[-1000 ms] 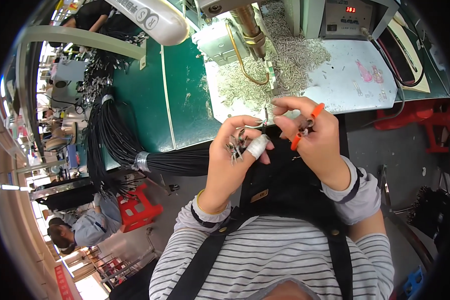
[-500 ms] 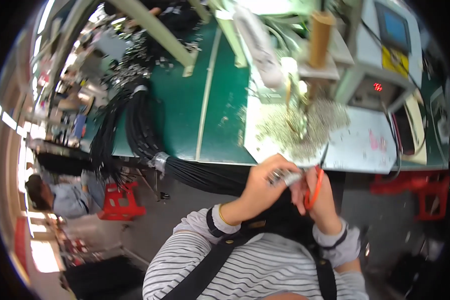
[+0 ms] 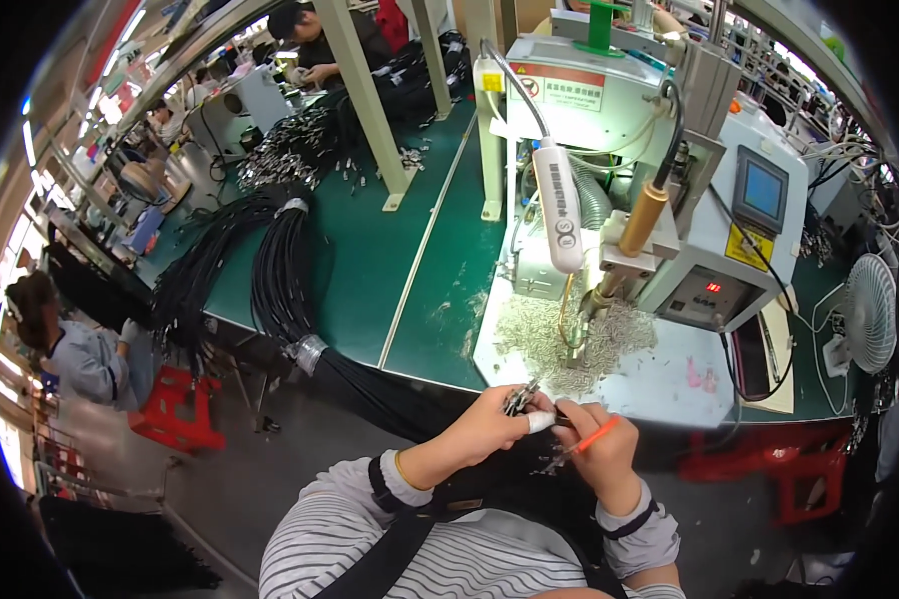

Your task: The person picks up a bundle of cables, separates a single cable, and trims the wire ends using shears. They then place the cable end into a machine to crimp a connector and repeat the process for the remaining cables.

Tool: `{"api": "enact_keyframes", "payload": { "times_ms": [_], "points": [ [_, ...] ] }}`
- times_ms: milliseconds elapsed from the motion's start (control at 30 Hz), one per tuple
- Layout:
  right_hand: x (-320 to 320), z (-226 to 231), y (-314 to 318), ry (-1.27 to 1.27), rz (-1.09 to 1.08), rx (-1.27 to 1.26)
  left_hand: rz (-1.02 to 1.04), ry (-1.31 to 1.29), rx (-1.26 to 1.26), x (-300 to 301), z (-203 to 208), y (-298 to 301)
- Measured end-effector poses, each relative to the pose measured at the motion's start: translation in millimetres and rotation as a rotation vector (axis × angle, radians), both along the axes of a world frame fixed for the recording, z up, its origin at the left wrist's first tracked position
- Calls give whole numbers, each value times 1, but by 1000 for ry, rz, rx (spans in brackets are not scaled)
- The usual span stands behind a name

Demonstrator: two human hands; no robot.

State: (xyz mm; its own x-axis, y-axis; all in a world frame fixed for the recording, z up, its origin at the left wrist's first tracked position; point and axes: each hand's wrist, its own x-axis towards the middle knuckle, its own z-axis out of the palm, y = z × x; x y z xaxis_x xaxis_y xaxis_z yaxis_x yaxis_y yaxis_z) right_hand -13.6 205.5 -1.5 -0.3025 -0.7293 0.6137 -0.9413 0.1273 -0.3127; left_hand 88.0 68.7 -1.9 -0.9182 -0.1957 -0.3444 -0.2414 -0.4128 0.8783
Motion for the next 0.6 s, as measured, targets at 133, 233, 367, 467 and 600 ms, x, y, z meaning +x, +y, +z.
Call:
{"api": "enact_keyframes", "payload": {
  "times_ms": [133, 233, 367, 467, 600],
  "points": [
    [8, 19, 6, 93, 51, 278, -25, 19, -143, 4, 3, -2],
    [6, 7, 7, 37, 6, 159, 51, 68, -214, 1, 1, 3],
    [8, -9, 2, -250, -44, -14, 231, 186, -442, 3, 0, 10],
    [12, 1, -2, -1232, -61, -113, 203, 211, -549, -2, 4, 10],
    [16, -6, -7, -1245, -90, -342, 175, 219, -575, -6, 4, 8]
  ]
}}
